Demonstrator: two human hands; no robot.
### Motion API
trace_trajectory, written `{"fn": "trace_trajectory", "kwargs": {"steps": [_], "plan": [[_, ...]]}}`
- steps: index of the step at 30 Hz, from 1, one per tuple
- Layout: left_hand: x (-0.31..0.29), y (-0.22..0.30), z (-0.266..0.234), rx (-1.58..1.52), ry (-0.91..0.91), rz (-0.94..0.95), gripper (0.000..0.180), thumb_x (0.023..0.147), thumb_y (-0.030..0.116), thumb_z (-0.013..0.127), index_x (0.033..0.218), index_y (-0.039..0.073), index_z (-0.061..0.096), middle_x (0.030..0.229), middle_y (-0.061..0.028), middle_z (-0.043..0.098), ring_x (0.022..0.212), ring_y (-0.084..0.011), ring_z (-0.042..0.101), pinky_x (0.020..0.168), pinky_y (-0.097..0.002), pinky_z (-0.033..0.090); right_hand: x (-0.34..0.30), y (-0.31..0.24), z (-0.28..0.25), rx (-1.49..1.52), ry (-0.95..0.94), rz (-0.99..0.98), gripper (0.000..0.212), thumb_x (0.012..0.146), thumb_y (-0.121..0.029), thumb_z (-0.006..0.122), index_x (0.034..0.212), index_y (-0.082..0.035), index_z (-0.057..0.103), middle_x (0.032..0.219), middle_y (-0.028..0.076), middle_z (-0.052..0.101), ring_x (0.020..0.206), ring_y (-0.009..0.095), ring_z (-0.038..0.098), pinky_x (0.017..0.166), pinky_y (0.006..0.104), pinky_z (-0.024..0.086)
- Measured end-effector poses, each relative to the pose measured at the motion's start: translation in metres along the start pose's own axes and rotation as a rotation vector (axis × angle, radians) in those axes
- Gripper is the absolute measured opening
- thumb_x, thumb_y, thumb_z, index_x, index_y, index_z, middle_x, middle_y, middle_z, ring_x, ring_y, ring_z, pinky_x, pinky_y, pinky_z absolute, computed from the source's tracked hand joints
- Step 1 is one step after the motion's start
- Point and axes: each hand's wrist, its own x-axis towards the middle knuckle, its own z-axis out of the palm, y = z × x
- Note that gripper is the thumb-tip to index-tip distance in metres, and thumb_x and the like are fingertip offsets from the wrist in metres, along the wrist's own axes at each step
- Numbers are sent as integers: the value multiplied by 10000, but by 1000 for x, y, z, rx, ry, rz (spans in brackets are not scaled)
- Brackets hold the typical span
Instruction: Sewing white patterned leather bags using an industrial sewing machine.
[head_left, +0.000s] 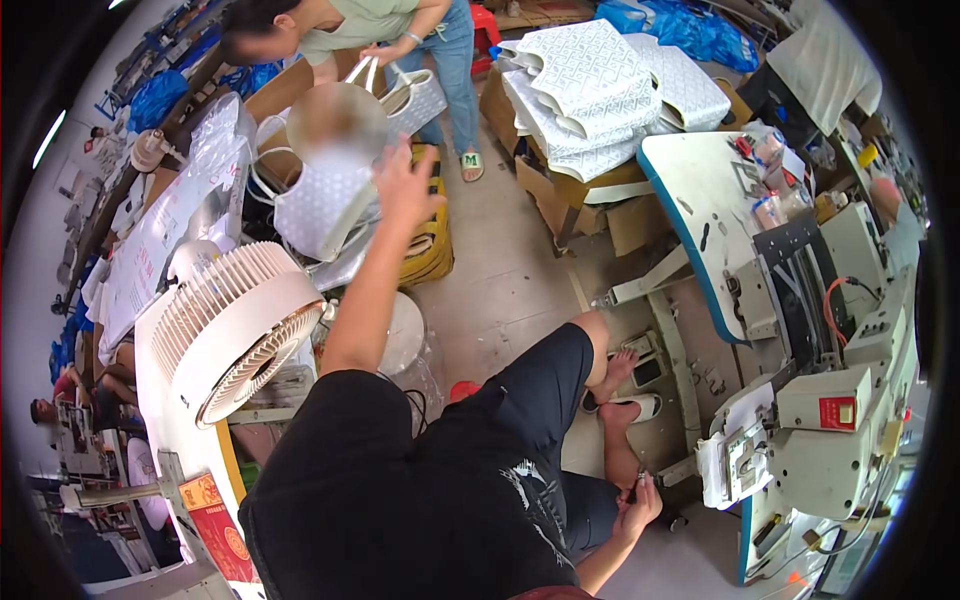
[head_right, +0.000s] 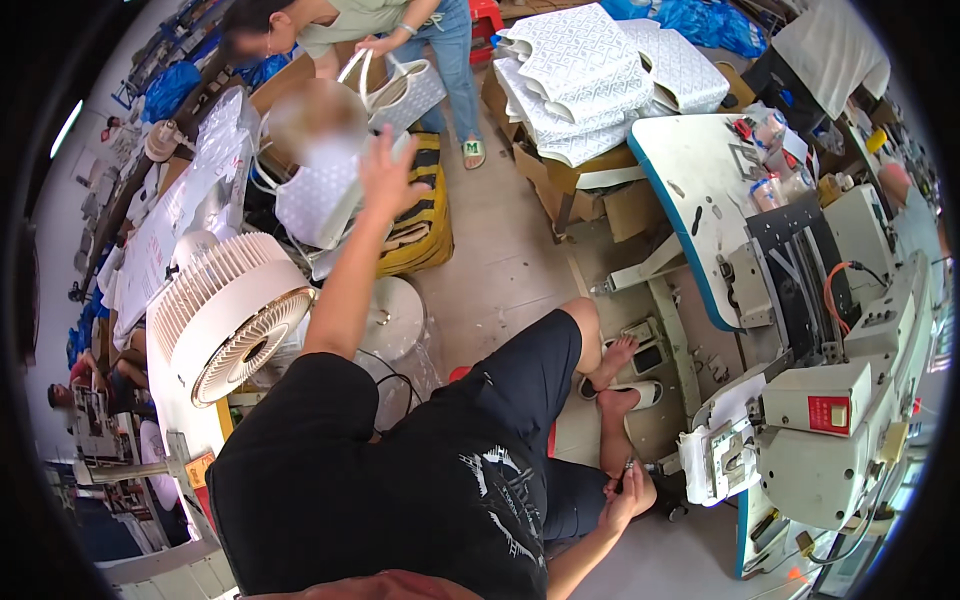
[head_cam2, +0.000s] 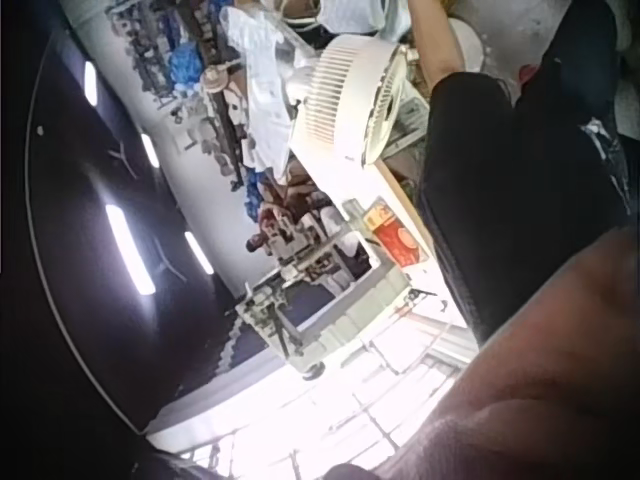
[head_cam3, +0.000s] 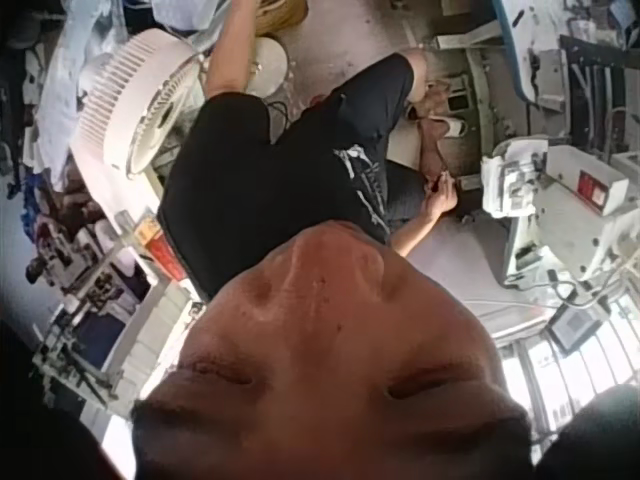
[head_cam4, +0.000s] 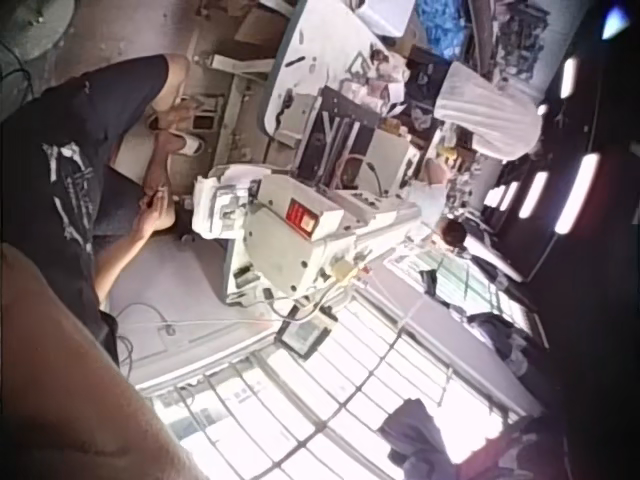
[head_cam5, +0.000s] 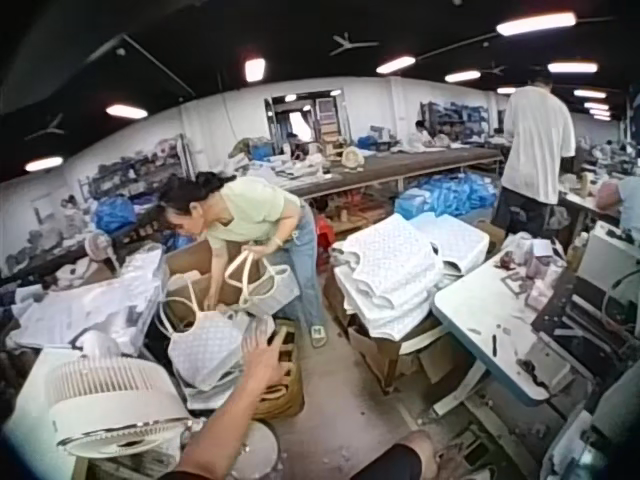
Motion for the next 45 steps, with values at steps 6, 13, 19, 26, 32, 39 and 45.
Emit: {"fn": "trace_trajectory", "kwargs": {"steps": [6, 13, 19, 26, 32, 39, 45], "plan": [[-44, 116, 47, -383, -167, 576, 921, 753, 370, 900, 1550, 149, 494, 1718, -245, 190, 1569, -448, 237, 1217, -582, 309, -17, -47, -99, -153, 648, -676, 193, 1058, -188, 633, 1231, -103, 626, 934, -66, 546, 730, 17, 428, 615, 162, 349], [-65, 208, -15, -818, -395, 825, 687, 920, 228, 777, 1541, 114, 505, 1682, -196, 311, 1508, -437, 370, 1205, -505, 361, -12, -146, -145, -503, 882, -585, 317, 999, -247, 699, 1237, -41, 667, 1138, 137, 734, 1059, 206, 693, 961, 350, 531], [-109, 257, -48, -784, -435, 1113, 509, 970, 222, 722, 1433, 52, 598, 1599, -185, 451, 1454, -391, 457, 1191, -462, 378, 54, -169, -188, -697, 965, -578, 279, 949, -220, 678, 1181, -66, 691, 1093, 190, 743, 1055, 346, 716, 918, 408, 553], [-187, 320, -145, -1106, -509, 1150, 498, 956, 197, 728, 1419, 58, 611, 1503, -164, 553, 1380, -373, 523, 1153, -441, 421, 86, -172, -218, -672, 1118, -375, 327, 930, -248, 647, 1200, -88, 737, 1120, 197, 750, 1116, 363, 709, 962, 430, 547], [-200, 367, -160, -1010, -246, 1534, 499, 957, 255, 711, 1413, 71, 624, 1479, -162, 568, 1380, -379, 511, 1160, -483, 399, 68, -161, -221, -799, 1105, -706, 363, 918, -207, 619, 1249, -81, 696, 1198, 241, 714, 1137, 427, 672, 969, 481, 549], [-153, 400, -90, -805, 50, 1780, 614, 1074, 447, 475, 1439, -40, 557, 1520, -309, 500, 1414, -487, 456, 1207, -568, 306, -135, -102, -139, -708, 587, -426, 345, 975, -259, 701, 1261, -67, 718, 1216, 164, 729, 1131, 306, 689, 1012, 408, 540], [-95, 401, -40, -969, -218, 1357, 535, 1145, 337, 397, 1453, -76, 543, 1529, -302, 483, 1419, -473, 445, 1214, -536, 316, -418, 17, -90, -314, 1021, 177, 262, 1018, -246, 695, 1162, -28, 718, 1091, 115, 766, 1013, 215, 723, 895, 359, 566]]}}
